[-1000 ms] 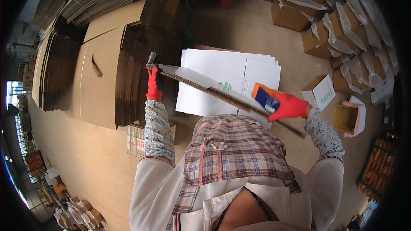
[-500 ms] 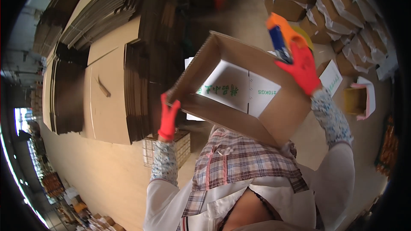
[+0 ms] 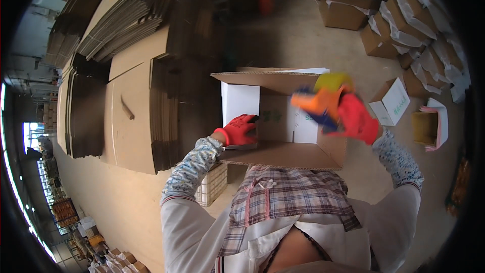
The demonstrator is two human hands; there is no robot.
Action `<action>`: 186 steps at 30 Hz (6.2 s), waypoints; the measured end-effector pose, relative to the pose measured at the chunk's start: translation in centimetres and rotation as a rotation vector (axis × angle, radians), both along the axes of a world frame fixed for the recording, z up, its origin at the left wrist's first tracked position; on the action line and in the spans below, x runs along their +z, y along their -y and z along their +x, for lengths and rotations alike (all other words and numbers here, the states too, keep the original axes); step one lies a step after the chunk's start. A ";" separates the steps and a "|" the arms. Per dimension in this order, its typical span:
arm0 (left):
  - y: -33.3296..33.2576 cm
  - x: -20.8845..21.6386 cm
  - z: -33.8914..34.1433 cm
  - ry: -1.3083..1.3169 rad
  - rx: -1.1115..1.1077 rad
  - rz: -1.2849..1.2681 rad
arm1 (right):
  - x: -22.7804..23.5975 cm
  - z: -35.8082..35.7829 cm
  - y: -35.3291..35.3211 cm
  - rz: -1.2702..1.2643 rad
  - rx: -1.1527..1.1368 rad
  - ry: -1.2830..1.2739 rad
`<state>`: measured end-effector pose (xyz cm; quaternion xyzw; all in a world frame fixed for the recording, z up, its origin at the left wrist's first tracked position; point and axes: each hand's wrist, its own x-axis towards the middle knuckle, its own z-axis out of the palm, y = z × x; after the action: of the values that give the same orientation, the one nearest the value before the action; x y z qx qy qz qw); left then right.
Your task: The person is repetitively unfolding cardboard boxes and sealing the bottom with a tape dispenser.
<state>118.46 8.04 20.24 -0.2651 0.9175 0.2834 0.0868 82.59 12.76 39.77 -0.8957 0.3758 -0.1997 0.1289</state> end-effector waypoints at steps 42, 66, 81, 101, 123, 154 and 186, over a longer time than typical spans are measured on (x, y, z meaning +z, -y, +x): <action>-2.5 15.9 6.2 -0.300 0.567 0.042 | -16.8 12.6 6.0 -0.087 0.469 0.223; -0.4 16.2 5.4 -0.543 0.860 0.646 | -13.8 13.1 4.7 0.009 0.671 0.412; -1.1 9.7 11.8 -0.746 1.432 -0.053 | -9.1 9.1 6.6 0.863 0.278 0.382; -2.3 -3.9 4.3 -0.540 1.335 0.316 | -9.3 13.0 6.1 1.060 0.205 0.104; -2.9 -9.7 9.4 -0.821 1.152 0.635 | -21.8 -3.0 -8.0 0.308 -1.181 -0.042; 0.7 -8.7 10.1 -0.961 1.651 0.222 | -38.1 -15.8 -7.6 0.650 -1.367 1.362; -8.4 6.6 8.7 -1.334 1.440 0.111 | -4.1 0.7 0.0 0.150 -0.728 -0.030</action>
<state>127.14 16.42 26.85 -0.5421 0.3828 0.4028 -0.6303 83.33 12.72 35.66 -0.6944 0.6851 -0.1913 0.1090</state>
